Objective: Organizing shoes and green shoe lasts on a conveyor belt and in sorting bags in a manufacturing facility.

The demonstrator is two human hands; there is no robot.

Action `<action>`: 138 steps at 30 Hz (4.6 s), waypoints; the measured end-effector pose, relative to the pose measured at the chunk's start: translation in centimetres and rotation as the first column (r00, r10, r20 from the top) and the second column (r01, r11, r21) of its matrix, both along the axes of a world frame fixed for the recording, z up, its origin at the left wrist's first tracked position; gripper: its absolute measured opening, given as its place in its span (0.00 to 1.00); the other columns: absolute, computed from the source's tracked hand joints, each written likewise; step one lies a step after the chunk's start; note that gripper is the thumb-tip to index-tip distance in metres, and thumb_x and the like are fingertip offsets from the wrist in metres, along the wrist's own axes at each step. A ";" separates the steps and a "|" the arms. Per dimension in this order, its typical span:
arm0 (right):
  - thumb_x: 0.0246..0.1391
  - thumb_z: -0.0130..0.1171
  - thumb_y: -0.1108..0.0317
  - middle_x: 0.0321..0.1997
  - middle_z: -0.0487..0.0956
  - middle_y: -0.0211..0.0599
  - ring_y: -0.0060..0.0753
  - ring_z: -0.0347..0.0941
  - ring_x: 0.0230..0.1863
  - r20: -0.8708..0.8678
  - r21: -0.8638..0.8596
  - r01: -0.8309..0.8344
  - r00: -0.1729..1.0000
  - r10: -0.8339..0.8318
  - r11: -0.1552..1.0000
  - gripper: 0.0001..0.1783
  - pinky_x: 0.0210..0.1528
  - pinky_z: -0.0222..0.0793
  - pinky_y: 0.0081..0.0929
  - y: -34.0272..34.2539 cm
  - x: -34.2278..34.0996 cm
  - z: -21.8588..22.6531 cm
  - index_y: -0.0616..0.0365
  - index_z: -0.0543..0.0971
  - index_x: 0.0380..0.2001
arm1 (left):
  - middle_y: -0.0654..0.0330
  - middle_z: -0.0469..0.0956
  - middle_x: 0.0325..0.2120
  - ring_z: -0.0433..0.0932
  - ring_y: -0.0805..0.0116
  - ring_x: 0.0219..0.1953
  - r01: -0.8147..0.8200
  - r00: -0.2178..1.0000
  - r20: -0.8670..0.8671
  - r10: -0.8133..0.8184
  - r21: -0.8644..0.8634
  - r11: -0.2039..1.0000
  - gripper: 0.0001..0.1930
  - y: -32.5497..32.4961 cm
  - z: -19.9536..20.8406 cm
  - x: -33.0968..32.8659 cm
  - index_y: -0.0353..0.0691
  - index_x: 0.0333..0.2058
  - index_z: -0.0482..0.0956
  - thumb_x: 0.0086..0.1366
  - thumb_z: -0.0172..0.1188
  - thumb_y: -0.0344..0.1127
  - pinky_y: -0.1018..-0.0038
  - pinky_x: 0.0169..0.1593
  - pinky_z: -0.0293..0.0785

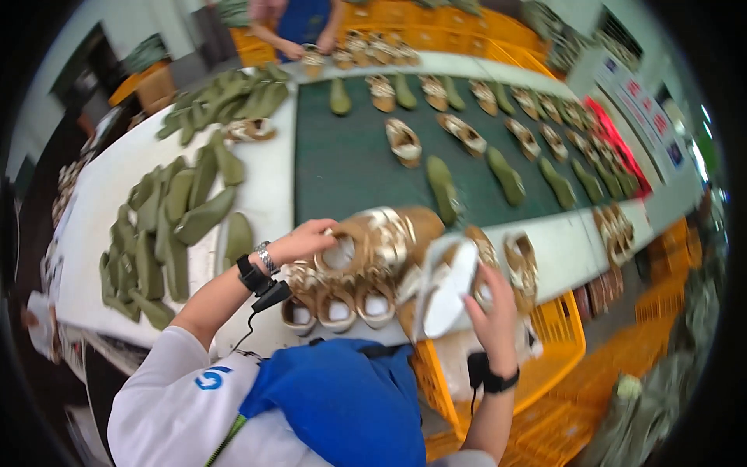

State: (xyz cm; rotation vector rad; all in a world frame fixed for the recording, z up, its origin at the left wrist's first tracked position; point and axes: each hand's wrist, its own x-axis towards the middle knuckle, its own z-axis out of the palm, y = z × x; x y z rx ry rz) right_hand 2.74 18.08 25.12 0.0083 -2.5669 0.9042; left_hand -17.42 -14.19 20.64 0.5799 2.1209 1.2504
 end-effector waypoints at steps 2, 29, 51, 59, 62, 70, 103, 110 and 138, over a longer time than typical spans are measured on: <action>0.49 0.59 0.73 0.46 0.74 0.42 0.32 0.72 0.43 0.140 -0.258 0.199 0.976 -0.167 0.945 0.23 0.45 0.68 0.26 2.4 2.8 -3.9 0.64 0.70 0.50 | 0.65 0.74 0.40 0.73 0.68 0.40 -0.353 0.900 0.299 0.318 0.069 0.933 0.20 -4.7 0.3 -3.9 0.39 0.46 0.70 0.56 0.53 0.42 0.69 0.44 0.71; 0.49 0.51 0.81 0.41 0.75 0.40 0.26 0.71 0.43 -0.021 -0.904 0.108 0.955 -0.295 0.413 0.30 0.45 0.67 0.23 -0.7 0.9 -5.2 0.66 0.58 0.57 | 0.57 0.76 0.40 0.75 0.72 0.42 0.066 0.895 0.407 -0.183 0.284 0.957 0.20 5.2 2.8 6.2 0.37 0.49 0.69 0.67 0.47 0.46 0.76 0.47 0.72; 0.50 0.57 0.69 0.38 0.76 0.41 0.29 0.73 0.33 0.239 -0.306 0.195 0.963 -0.123 0.932 0.21 0.37 0.70 0.23 -2.3 -0.9 -13.2 0.64 0.69 0.48 | 0.56 0.70 0.46 0.72 0.69 0.47 -0.451 0.833 0.533 0.149 0.496 0.742 0.27 4.4 1.9 7.1 0.35 0.53 0.57 0.54 0.56 0.24 0.73 0.48 0.72; 0.46 0.58 0.71 0.40 0.76 0.39 0.29 0.73 0.36 0.393 -0.444 0.368 0.899 -0.191 0.817 0.27 0.39 0.69 0.22 -1.3 1.3 -11.6 0.62 0.68 0.52 | 0.55 0.70 0.47 0.72 0.67 0.47 -0.502 0.756 0.641 0.133 0.437 0.747 0.26 4.4 -0.3 7.2 0.35 0.53 0.57 0.56 0.55 0.25 0.71 0.49 0.72; 0.49 0.55 0.76 0.34 0.77 0.30 0.20 0.71 0.35 0.214 -0.683 0.331 0.943 -0.254 0.652 0.20 0.37 0.68 0.18 2.4 0.7 -7.9 0.64 0.71 0.48 | 0.55 0.70 0.48 0.72 0.67 0.48 -0.446 0.757 0.650 0.065 0.442 0.778 0.26 6.0 -0.7 7.0 0.36 0.54 0.56 0.57 0.55 0.26 0.70 0.50 0.71; 0.58 0.47 0.66 0.44 0.76 0.39 0.26 0.72 0.45 0.003 -0.911 0.022 0.999 -0.047 0.411 0.19 0.49 0.66 0.21 9.4 0.8 -0.3 0.68 0.72 0.47 | 0.46 0.57 0.57 0.58 0.62 0.60 -0.270 0.805 0.582 0.119 0.180 0.946 0.46 11.0 -4.9 6.9 0.41 0.64 0.30 0.58 0.57 0.30 0.64 0.57 0.62; 0.44 0.59 0.68 0.44 0.73 0.47 0.47 0.72 0.43 0.447 -0.055 0.294 0.862 -0.240 0.954 0.25 0.44 0.68 0.38 1.4 -0.6 -12.9 0.53 0.70 0.49 | 0.57 0.69 0.46 0.72 0.73 0.40 0.197 0.912 0.336 -0.234 0.140 0.970 0.34 8.1 -5.0 7.7 0.40 0.62 0.50 0.60 0.54 0.34 0.79 0.40 0.70; 0.42 0.60 0.64 0.35 0.77 0.43 0.45 0.74 0.39 0.318 0.340 0.451 0.771 -0.552 0.825 0.14 0.40 0.70 0.38 7.4 -0.3 -11.7 0.54 0.79 0.35 | 0.56 0.75 0.37 0.74 0.69 0.37 0.373 0.919 0.129 -0.373 0.027 0.927 0.30 8.4 -5.4 8.2 0.37 0.58 0.59 0.58 0.56 0.37 0.74 0.40 0.71; 0.45 0.50 0.73 0.28 0.75 0.41 0.45 0.74 0.31 0.035 0.478 0.335 0.917 -0.398 0.812 0.06 0.30 0.69 0.40 13.6 -9.9 -9.2 0.51 0.75 0.28 | 0.60 0.73 0.46 0.71 0.73 0.48 0.073 0.961 0.259 -0.101 0.117 0.990 0.21 2.7 -0.1 5.3 0.37 0.55 0.65 0.63 0.52 0.30 0.76 0.53 0.67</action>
